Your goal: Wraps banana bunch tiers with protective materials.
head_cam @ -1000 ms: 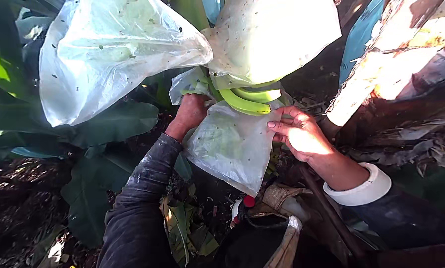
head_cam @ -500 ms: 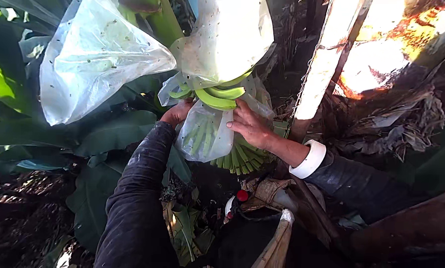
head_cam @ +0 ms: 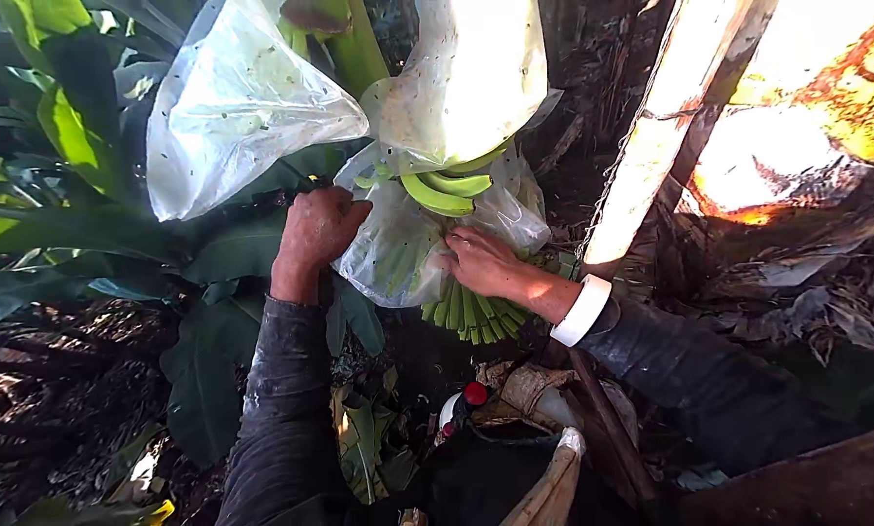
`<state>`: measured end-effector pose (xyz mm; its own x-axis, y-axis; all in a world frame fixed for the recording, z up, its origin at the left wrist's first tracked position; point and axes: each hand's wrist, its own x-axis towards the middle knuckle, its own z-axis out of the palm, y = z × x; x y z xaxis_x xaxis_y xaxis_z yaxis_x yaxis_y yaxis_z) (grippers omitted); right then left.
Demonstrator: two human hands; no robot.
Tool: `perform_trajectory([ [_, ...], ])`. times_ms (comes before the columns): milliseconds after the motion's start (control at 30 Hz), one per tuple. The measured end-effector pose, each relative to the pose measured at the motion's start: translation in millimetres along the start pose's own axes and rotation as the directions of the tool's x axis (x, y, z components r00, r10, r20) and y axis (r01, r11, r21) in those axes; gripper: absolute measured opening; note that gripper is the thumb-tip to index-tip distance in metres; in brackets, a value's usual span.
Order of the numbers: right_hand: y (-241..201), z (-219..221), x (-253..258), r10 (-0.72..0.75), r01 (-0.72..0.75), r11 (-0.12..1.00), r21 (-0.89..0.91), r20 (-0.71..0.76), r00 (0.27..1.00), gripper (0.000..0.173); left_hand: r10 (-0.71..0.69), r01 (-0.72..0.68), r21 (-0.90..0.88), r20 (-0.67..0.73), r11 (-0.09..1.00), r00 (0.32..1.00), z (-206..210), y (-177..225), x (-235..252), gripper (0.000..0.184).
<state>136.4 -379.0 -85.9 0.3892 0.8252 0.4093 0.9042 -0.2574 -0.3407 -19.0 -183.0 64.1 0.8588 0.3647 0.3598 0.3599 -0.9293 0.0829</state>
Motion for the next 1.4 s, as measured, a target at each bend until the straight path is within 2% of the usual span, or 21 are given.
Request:
perform_trajectory([
  [67,0,0,-1,-0.01,0.009,1.0,-0.005,-0.019,1.0,0.05,0.084,-0.074,-0.077,0.129,0.994,0.988,14,8,-12,0.051],
  [100,-1,-1,-1,-0.015,0.015,1.0,0.004,-0.023,1.0,0.049,0.176,-0.156,-0.125,0.172,0.98,0.969,31,10,-5,0.048],
  [167,-6,0,-6,-0.021,0.023,0.999,0.038,-0.033,0.999,0.048,0.371,-0.344,-0.168,0.167,0.924,0.914,69,6,10,0.042],
  [233,-12,1,-11,0.021,-0.015,0.997,0.074,-0.076,0.997,0.052,0.425,-0.406,-0.149,0.122,0.902,0.897,64,4,16,0.038],
  [333,-15,-3,-16,0.107,-0.076,0.983,0.165,-0.185,0.977,0.064,0.316,-0.316,-0.135,-0.019,0.939,0.949,13,11,12,0.035],
  [400,-10,2,-19,0.096,-0.04,0.977,0.21,-0.263,0.96,0.059,0.188,-0.228,-0.221,-0.187,0.948,0.964,-4,7,10,0.031],
  [467,-3,5,-18,0.045,0.029,0.972,0.232,-0.31,0.95,0.051,0.043,-0.11,-0.211,-0.298,0.971,0.954,-6,3,21,0.032],
  [533,1,5,-17,-0.01,0.101,0.957,0.27,-0.319,0.948,0.044,-0.062,0.032,-0.143,-0.21,0.989,0.976,-3,-4,47,0.043],
  [567,2,6,-17,-0.034,0.126,0.952,0.278,-0.316,0.948,0.044,-0.072,0.055,-0.117,-0.149,0.992,0.986,2,-9,63,0.049],
  [633,0,7,-17,-0.062,0.152,0.948,0.28,-0.304,0.951,0.042,0.012,-0.019,-0.082,-0.089,0.996,0.996,17,-20,87,0.05],
  [733,-2,5,-18,-0.06,0.143,0.95,0.277,-0.287,0.956,0.039,0.202,-0.202,0.015,-0.019,0.979,0.979,30,-15,96,0.032],
  [833,-4,4,-19,-0.002,0.073,0.963,0.261,-0.265,0.964,0.034,0.233,-0.232,0.049,-0.014,0.971,0.972,26,5,72,0.024],
  [967,-7,-2,-15,0.059,-0.005,0.968,0.249,-0.21,0.976,0.033,0.355,-0.351,0.071,-0.045,0.934,0.934,32,12,35,0.025],
  [1100,-5,-6,-16,0.05,0.006,0.957,0.29,-0.186,0.981,0.035,0.256,-0.246,0.099,-0.104,0.964,0.961,42,13,16,0.028],
  [1167,-1,-7,-20,-0.004,0.074,0.934,0.349,-0.199,0.98,0.036,0.202,-0.196,0.06,-0.109,0.979,0.973,41,5,20,0.03],
  [1300,-2,-17,-33,-0.077,0.206,0.887,0.414,-0.307,0.949,0.035,0.16,-0.158,0.024,-0.128,0.987,0.979,36,-3,26,0.038],
  [1400,-7,-27,-48,-0.093,0.231,0.915,0.331,-0.386,0.918,0.034,0.095,-0.087,0.061,-0.154,0.994,0.984,32,3,13,0.041],
])
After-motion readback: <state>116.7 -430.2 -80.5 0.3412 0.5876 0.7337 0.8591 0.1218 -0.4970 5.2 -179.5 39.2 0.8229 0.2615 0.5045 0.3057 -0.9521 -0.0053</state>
